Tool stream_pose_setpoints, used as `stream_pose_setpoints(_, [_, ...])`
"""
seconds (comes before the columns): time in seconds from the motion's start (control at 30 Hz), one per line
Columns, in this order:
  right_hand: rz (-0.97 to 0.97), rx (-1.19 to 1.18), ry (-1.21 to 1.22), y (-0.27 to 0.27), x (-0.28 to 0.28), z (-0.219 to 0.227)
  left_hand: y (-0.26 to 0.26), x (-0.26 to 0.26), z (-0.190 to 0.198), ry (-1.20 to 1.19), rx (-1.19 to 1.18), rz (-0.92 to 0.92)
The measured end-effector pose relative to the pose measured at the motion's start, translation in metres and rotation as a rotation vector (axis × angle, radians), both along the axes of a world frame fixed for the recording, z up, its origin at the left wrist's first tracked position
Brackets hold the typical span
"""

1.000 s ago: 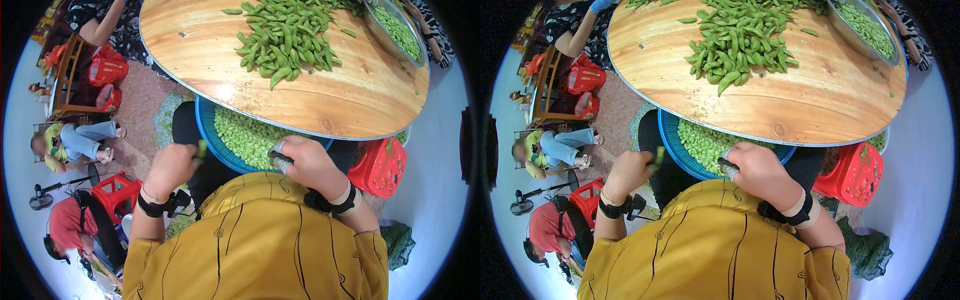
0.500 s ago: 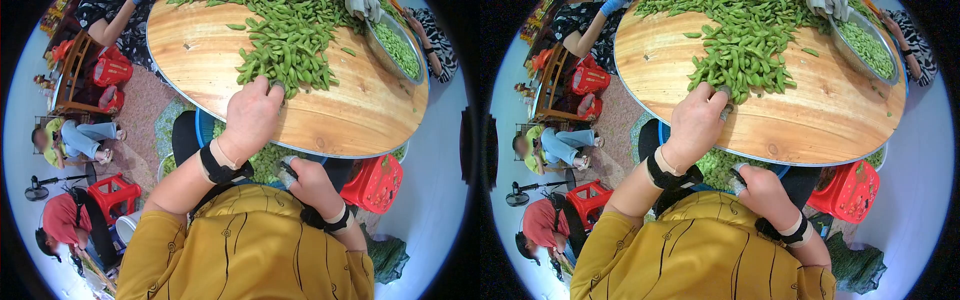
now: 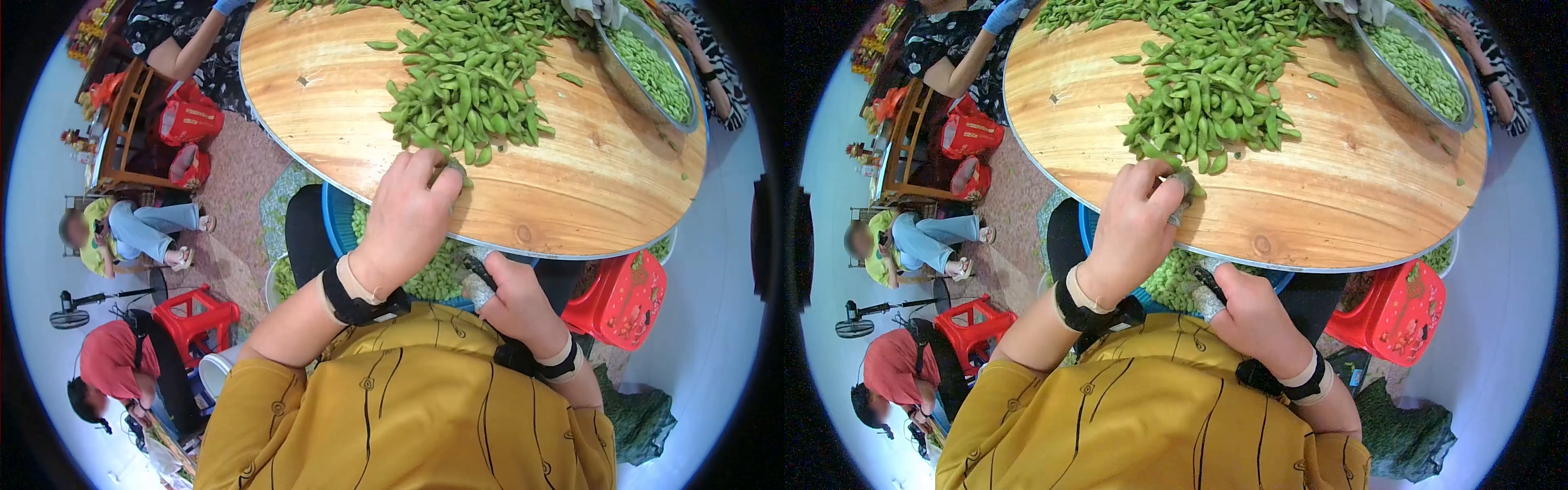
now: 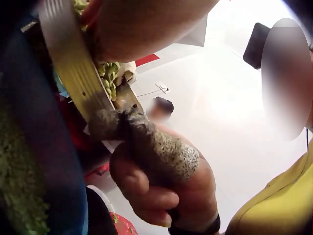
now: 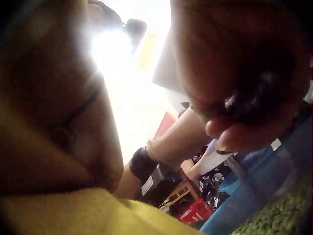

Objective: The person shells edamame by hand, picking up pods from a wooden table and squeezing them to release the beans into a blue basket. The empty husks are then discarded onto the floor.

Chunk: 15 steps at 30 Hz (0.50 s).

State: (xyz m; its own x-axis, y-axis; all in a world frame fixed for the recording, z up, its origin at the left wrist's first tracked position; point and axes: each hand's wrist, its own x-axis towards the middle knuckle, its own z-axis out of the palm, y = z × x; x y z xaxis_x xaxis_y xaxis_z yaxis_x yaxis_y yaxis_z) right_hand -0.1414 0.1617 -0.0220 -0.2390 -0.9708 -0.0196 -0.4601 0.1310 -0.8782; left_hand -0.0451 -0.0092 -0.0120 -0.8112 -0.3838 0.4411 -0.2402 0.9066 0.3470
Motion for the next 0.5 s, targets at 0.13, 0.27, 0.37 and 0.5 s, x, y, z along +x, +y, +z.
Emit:
stream_pose_setpoints(0.13, [-0.022, 0.044, -0.118, 0.005, 0.0, -0.002, 0.001, 0.0, 0.002, -0.033, 0.092, -0.021])
stream_pose_setpoints(0.27, [-0.124, 0.071, -0.347, 0.0, 0.004, 0.019, 0.003, 0.005, 0.005, 0.043, 0.169, 0.005])
stream_pose_setpoints(0.37, [-0.226, 0.044, -0.387, -0.002, -0.001, 0.023, 0.005, 0.017, 0.016, -0.117, 0.471, -0.089])
stream_pose_setpoints(0.5, [-0.262, 0.036, -0.451, -0.008, 0.0, 0.023, 0.009, 0.028, 0.018, -0.101, 1.238, -0.124])
